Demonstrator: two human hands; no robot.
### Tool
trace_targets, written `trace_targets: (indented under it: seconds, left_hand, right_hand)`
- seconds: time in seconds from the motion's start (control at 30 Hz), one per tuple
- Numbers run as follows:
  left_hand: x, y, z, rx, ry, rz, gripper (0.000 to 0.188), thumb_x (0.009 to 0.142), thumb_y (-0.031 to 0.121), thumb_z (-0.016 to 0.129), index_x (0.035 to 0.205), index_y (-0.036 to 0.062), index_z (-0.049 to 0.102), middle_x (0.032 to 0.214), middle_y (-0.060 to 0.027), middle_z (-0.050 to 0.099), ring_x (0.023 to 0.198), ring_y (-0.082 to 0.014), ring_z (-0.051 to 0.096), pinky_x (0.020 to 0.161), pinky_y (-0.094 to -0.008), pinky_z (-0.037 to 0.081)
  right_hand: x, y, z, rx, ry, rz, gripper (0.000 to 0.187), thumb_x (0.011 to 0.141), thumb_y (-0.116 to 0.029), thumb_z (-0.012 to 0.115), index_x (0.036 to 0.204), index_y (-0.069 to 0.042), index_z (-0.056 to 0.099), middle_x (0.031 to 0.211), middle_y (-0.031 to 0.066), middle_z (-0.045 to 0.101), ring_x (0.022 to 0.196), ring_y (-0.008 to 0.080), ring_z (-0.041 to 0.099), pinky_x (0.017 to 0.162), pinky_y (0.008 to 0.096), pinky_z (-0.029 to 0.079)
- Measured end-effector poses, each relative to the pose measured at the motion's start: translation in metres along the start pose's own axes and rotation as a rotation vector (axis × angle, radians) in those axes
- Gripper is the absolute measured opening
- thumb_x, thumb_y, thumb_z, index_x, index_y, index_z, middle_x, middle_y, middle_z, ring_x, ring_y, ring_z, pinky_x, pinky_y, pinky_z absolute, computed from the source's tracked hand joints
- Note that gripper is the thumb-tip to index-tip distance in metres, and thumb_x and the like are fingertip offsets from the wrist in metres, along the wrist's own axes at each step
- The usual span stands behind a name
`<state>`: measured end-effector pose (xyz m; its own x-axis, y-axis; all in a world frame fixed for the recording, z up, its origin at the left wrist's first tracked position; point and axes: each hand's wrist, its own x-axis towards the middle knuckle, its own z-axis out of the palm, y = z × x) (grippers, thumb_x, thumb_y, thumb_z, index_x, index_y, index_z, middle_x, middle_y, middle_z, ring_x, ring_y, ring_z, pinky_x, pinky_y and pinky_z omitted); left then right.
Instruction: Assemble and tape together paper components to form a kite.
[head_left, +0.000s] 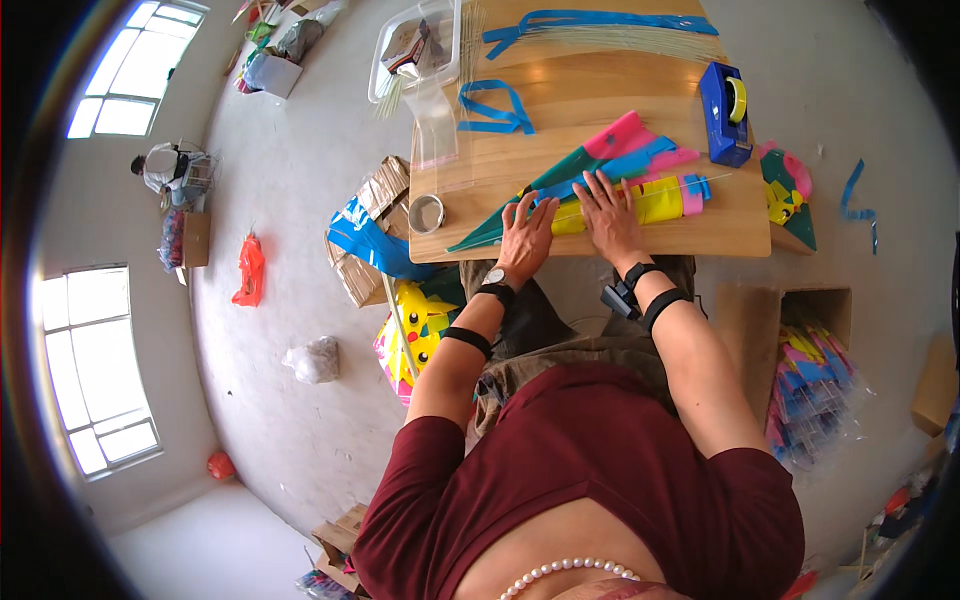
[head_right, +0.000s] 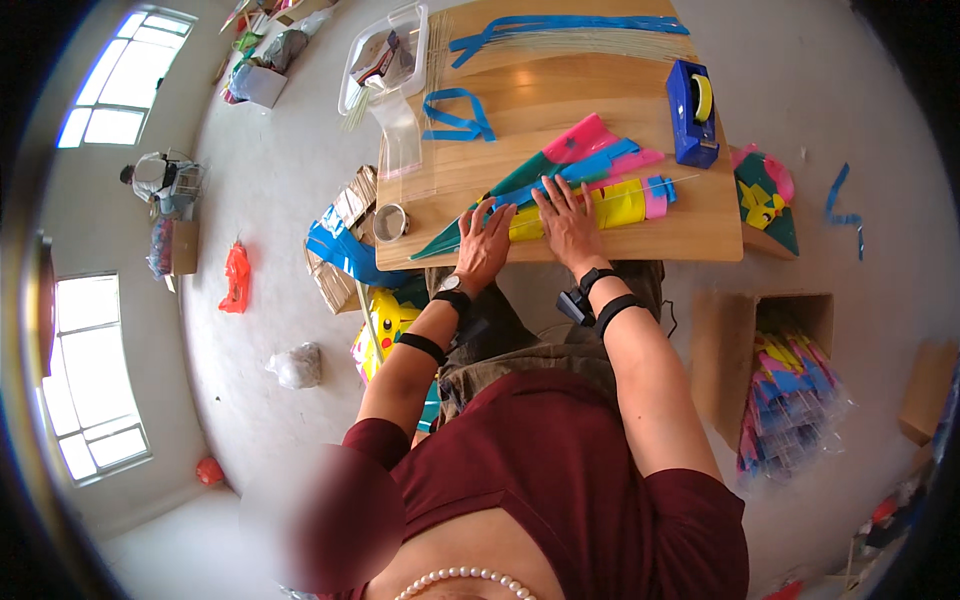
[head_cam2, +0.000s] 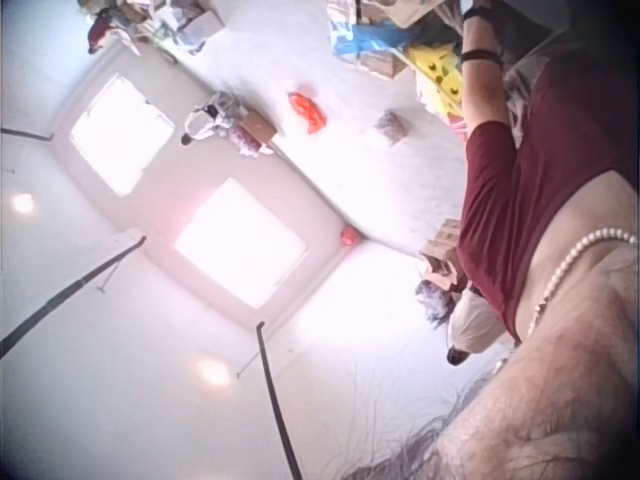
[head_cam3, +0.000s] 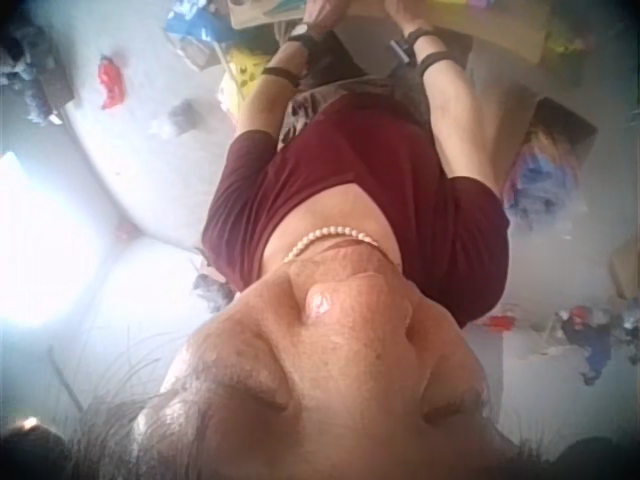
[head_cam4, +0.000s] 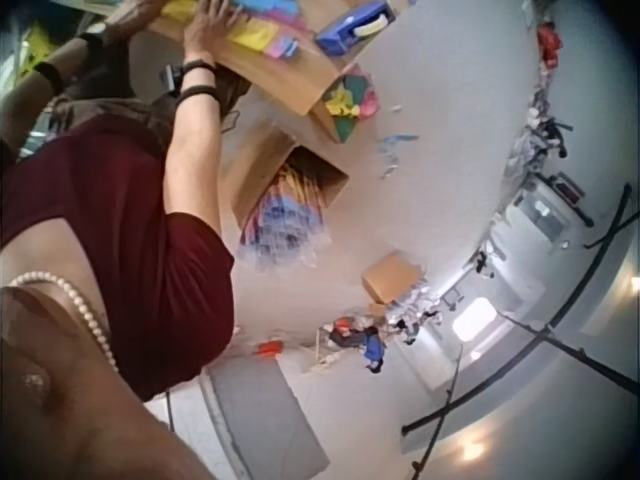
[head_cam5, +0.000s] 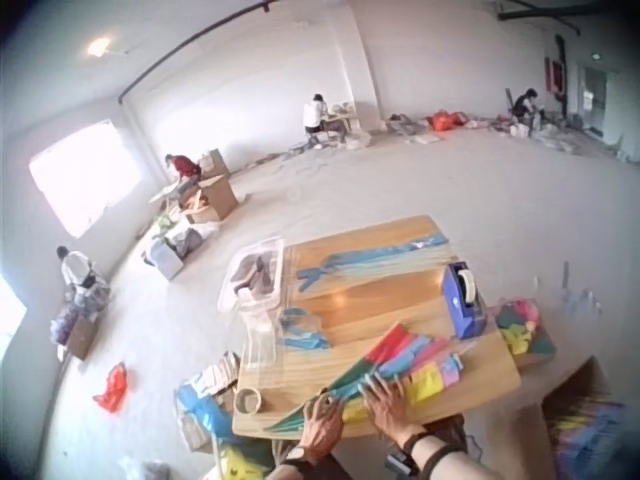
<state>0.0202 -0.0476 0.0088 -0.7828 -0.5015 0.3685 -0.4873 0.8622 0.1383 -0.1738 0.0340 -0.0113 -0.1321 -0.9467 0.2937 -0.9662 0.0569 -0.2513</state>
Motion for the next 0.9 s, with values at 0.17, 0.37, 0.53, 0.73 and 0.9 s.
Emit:
trace_targets:
  seconds: [0.17, 0.37, 0.53, 0.73, 0.9]
  left_hand:
    - [0.001, -0.013, 0.001, -0.042, 0.012, 0.066, 0.047, 0.087, 0.008, 0.061, 0.134, 0.0044, 0.058, 0.127, -0.0105, 0.064, 0.13, -0.027, 0.054, 0.109, -0.0503, 0.037]
    - [0.013, -0.012, -0.004, -0.028, 0.014, 0.071, 0.046, 0.087, 0.006, 0.061, 0.133, 0.0043, 0.058, 0.117, -0.0121, 0.066, 0.118, -0.027, 0.061, 0.105, -0.0469, 0.041]
    - [0.014, -0.013, -0.005, -0.063, 0.012, 0.059, 0.045, 0.087, 0.006, 0.061, 0.133, 0.0049, 0.059, 0.114, -0.0118, 0.065, 0.111, -0.03, 0.061, 0.101, -0.0445, 0.045]
    - [0.016, -0.02, -0.003, -0.059, 0.031, 0.016, 0.039, 0.089, 0.008, 0.06, 0.128, 0.0078, 0.062, 0.105, -0.01, 0.067, 0.106, -0.0298, 0.062, 0.097, -0.0434, 0.047]
    - [0.026, -0.025, -0.001, -0.191, -0.047, -0.223, 0.034, 0.089, 0.01, 0.068, 0.122, 0.0071, 0.066, 0.096, -0.0082, 0.071, 0.097, -0.0284, 0.065, 0.092, -0.0421, 0.048]
  right_hand:
    - [0.002, -0.002, 0.0, 0.02, -0.003, 0.013, 0.048, 0.101, -0.024, 0.053, 0.149, -0.022, 0.051, 0.161, 0.0018, 0.04, 0.151, 0.0217, 0.032, 0.125, 0.0534, 0.015]
    - [-0.002, 0.002, 0.002, 0.029, -0.021, 0.018, 0.049, 0.102, -0.024, 0.052, 0.15, -0.022, 0.049, 0.161, 0.0021, 0.04, 0.152, 0.0218, 0.03, 0.125, 0.0535, 0.014]
    - [-0.003, 0.002, 0.001, 0.023, -0.019, 0.007, 0.049, 0.101, -0.025, 0.052, 0.151, -0.023, 0.049, 0.162, 0.0023, 0.039, 0.152, 0.0222, 0.029, 0.126, 0.0535, 0.012]
    - [-0.002, 0.002, 0.003, 0.025, -0.025, 0.003, 0.05, 0.101, -0.026, 0.053, 0.151, -0.023, 0.048, 0.163, 0.0022, 0.038, 0.152, 0.023, 0.029, 0.126, 0.0537, 0.011]
    - [-0.004, 0.004, 0.003, 0.009, -0.034, 0.005, 0.05, 0.101, -0.027, 0.053, 0.15, -0.022, 0.049, 0.162, 0.0023, 0.038, 0.153, 0.0235, 0.028, 0.126, 0.055, 0.011]
